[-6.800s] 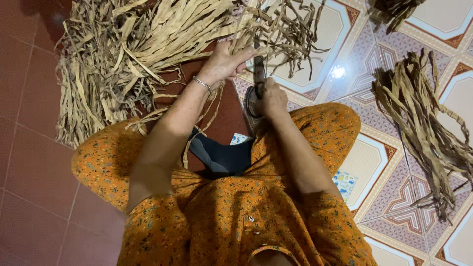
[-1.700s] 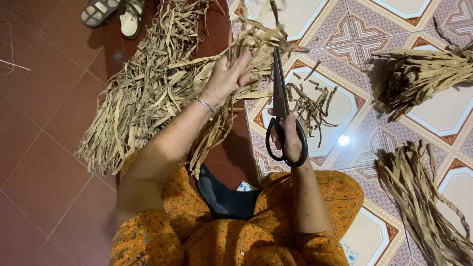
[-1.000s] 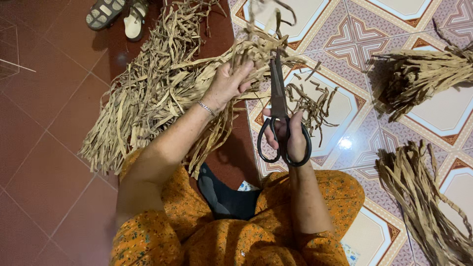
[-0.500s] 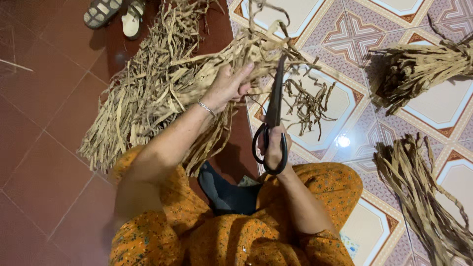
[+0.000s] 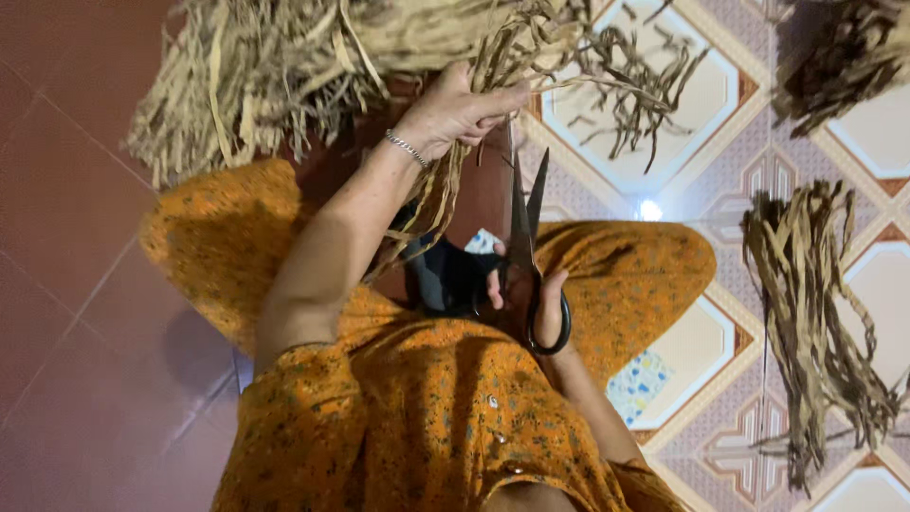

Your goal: The person sits on a tiled floor and uses scissors to cut dried plant strips from a large bundle. They repeatedly pull strips from the bundle, cut them into smaller pieces, and place the cut pieces into a separate pile on the floor.

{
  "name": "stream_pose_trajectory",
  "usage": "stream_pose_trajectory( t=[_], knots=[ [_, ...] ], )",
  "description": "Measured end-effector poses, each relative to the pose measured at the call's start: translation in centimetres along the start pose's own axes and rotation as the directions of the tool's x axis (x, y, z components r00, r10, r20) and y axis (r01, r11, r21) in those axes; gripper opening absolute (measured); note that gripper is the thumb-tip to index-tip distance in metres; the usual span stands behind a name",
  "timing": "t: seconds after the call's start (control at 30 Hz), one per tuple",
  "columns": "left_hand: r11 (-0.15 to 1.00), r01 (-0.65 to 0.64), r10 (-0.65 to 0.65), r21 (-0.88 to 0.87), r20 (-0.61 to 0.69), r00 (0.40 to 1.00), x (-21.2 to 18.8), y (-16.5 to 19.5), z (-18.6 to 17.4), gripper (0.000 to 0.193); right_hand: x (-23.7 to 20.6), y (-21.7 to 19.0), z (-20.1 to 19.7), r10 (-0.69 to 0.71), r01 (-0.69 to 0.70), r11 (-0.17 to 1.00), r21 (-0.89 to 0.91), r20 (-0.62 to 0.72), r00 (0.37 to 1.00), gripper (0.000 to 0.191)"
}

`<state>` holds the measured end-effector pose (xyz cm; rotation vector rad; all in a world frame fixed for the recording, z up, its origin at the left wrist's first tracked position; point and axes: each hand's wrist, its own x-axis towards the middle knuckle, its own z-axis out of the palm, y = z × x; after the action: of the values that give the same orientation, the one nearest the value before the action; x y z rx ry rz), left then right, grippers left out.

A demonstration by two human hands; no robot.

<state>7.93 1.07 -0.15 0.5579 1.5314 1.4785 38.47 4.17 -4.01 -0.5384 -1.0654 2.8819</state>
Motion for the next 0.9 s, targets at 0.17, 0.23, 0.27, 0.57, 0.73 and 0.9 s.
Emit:
stream_pose_trajectory(
  t=[0.17,0.23,0.27,0.57,0.73,0.9],
  knots=[
    [0.989,0.059,-0.046,-0.138,0.098,0.994,-2.3,-3.8,3.7,0.029,-0.1,1.4,-1.9,-0.011,0.011,1.000,0.000,-0.046,0.999,0.106],
    [0.977,0.112,-0.096,-0.180,0.094,0.991,-2.9,-5.0,4.9,0.025,0.4,1.4,-3.2,-0.023,0.022,1.000,-0.011,-0.089,0.996,0.099],
    [0.976,0.117,-0.100,-0.183,0.100,0.990,-3.1,-5.5,5.3,0.026,0.8,1.3,-3.8,-0.038,0.037,0.999,-0.008,-0.107,0.994,0.094],
    [0.937,0.220,-0.235,-0.272,-0.020,0.972,-2.8,-6.8,4.8,0.022,2.4,1.6,-6.6,-0.118,0.081,0.988,-0.129,-0.314,0.942,0.079],
    [0.964,0.224,-0.226,-0.143,0.003,0.974,-2.1,-8.5,4.0,0.016,2.9,1.9,-5.8,-0.146,0.083,0.980,-0.182,-0.370,0.917,0.077],
    [0.956,0.277,-0.287,-0.094,-0.115,0.951,-1.1,-10.6,2.9,0.019,3.2,1.4,-5.5,-0.121,-0.013,0.955,-0.295,-0.431,0.894,0.078]
  ],
)
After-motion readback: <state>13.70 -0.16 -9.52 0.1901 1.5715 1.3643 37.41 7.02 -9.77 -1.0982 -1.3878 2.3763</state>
